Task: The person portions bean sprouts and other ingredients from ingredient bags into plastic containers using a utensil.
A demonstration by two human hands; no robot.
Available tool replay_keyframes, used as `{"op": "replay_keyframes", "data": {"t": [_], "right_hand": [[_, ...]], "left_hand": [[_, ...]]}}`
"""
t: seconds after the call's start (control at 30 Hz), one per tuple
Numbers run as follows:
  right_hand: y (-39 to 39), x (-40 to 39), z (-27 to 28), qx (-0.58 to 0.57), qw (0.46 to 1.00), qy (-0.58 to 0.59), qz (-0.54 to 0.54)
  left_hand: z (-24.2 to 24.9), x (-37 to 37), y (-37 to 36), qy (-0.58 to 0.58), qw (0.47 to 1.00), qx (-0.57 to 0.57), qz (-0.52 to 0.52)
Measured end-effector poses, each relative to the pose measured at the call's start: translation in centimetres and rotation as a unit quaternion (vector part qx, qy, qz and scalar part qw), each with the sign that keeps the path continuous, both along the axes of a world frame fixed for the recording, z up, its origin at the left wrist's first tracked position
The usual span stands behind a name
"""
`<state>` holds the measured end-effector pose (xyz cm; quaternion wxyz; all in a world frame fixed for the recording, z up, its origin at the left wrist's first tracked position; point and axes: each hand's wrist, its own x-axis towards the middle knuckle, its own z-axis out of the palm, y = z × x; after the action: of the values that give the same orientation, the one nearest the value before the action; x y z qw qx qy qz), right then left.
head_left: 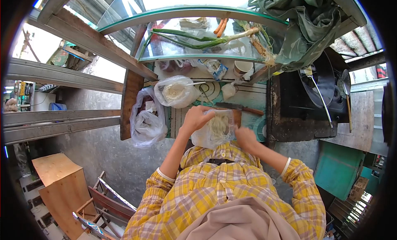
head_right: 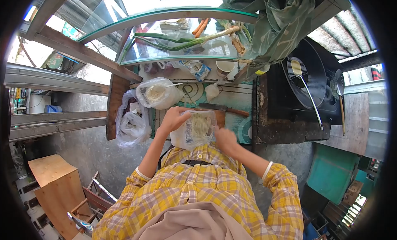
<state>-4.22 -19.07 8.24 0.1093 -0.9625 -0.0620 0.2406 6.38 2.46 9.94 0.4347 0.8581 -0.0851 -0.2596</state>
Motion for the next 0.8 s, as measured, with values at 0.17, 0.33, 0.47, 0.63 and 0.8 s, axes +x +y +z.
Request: {"op": "replay_keyframes", "data": {"t": [0.17, 0.33, 0.47, 0.63, 0.8], "right_hand": [[-0.5, 2.7, 2.3, 0.035, 0.995, 0.08, -0.05], [-0.2, 0.3, 0.0, 0.066, 0.994, 0.086, 0.032], [0.1, 2.9, 2.0, 0.057, 0.992, 0.101, -0.054], [-0.6, 2.6, 1.8, 0.07, 0.992, 0.103, -0.004], [1.3, 0.6, 0.2, 0.043, 0.997, 0.063, 0.013]], "left_hand": [[0.6, 0.2, 0.0, 0.008, 1.0, 0.005, -0.01], [-0.4, 0.1, 0.1, -0.018, 1.0, -0.009, 0.004], [0.3, 0.3, -0.1, 0.017, 1.0, -0.01, -0.004], [-0.2, 0.3, 0.3, 0.004, 1.0, -0.029, 0.0], [-0.3, 0.1, 0.2, -0.004, 1.0, -0.023, 0.012]]}}
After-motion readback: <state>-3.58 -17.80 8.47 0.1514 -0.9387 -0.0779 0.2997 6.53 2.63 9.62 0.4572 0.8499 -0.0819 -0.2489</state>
